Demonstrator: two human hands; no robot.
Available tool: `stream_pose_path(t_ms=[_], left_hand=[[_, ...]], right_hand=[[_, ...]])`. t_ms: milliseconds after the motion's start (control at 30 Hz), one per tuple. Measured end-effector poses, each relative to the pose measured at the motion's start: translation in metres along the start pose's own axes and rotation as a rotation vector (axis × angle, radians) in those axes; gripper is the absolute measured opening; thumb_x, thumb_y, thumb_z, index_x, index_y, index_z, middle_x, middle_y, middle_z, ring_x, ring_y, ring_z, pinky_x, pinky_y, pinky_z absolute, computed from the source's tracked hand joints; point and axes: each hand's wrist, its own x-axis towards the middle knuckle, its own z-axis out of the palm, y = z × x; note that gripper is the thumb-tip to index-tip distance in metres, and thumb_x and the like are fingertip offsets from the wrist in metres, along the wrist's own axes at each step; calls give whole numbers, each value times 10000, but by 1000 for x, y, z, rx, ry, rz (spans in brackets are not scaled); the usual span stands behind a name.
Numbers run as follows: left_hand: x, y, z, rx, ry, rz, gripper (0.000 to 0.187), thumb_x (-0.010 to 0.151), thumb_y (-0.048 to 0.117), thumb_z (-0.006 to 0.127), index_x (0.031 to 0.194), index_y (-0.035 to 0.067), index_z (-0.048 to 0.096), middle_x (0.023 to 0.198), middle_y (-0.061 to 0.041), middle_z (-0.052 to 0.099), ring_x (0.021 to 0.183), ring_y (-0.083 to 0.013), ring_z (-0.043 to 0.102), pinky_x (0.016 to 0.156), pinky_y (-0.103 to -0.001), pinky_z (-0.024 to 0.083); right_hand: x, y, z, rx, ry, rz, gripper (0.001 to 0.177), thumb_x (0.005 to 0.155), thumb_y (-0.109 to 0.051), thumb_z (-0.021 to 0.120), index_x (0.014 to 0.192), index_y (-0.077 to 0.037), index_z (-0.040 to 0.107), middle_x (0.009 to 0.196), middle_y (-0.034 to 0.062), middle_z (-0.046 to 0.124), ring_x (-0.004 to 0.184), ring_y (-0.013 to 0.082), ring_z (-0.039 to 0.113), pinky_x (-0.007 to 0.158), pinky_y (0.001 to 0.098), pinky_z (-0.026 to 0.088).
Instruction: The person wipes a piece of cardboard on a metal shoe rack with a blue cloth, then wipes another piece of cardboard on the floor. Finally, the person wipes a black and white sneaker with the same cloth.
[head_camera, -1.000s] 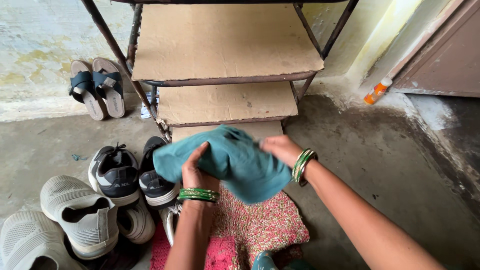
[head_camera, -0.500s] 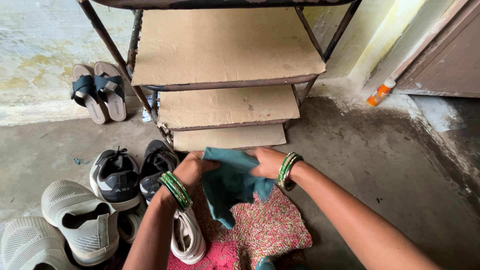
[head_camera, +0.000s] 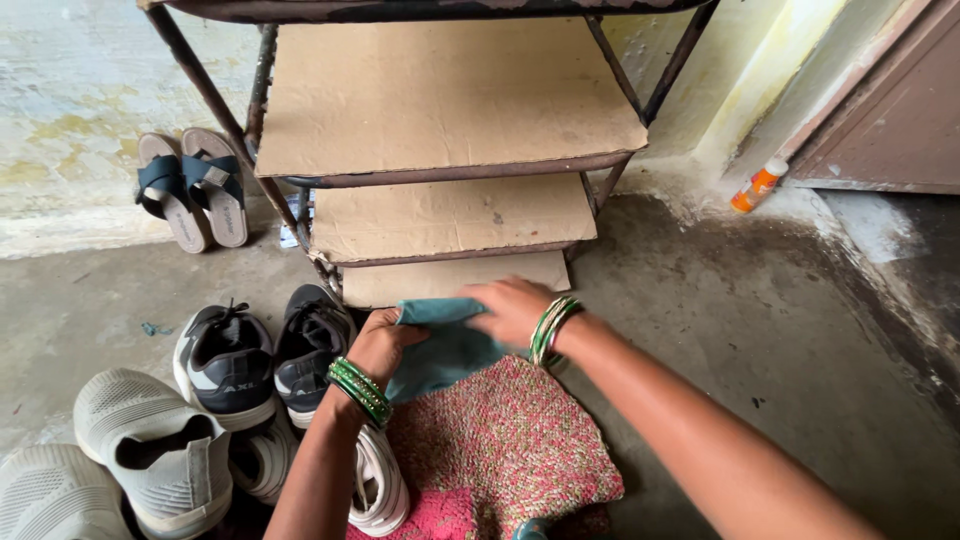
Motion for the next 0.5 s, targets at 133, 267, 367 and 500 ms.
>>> stream_pose_path(t_ms=[133, 267, 367, 500], left_hand=[[-15, 13, -12, -48, 90, 10, 291, 800, -55, 565, 1010, -37, 765, 952, -85, 786, 833, -189, 700, 810, -310, 554], [-21, 19, -15, -9, 64, 8, 237, 814, -62, 608, 1011, -51, 739, 966, -116, 757, 861, -214, 679, 829, -340, 532], [-25, 26, 2, -143, 17, -48, 242, 814, -24, 598, 1007, -8, 743, 979, -100, 768, 873, -206, 702, 855, -340, 551], [-32, 38, 13, -279, 10, -26, 215, 918, 154, 694, 1042, -12, 750, 993, -119, 769, 887, -207, 705, 863, -356, 557]], right_hand=[[-6, 36, -4, -469, -350, 473, 339, 945, -241, 643, 1261, -137, 707, 1315, 116, 662, 1232, 293, 627, 1025, 506, 485], [-16, 54, 5, -6, 262, 76, 629, 847, -370, 727, 1410, -121, 596, 1488, 94, 529, 1319, 290, 533, 1080, 471, 443], [-5, 37, 16, 413, 188, -115, 713, 868, -396, 781, 1460, -90, 529, 1455, 167, 503, 1342, 338, 482, 1076, 461, 386], [12, 33, 19, 17, -24, 121, 558, 807, -374, 770, 1286, -102, 681, 1219, 166, 721, 1162, 329, 661, 1013, 409, 496]])
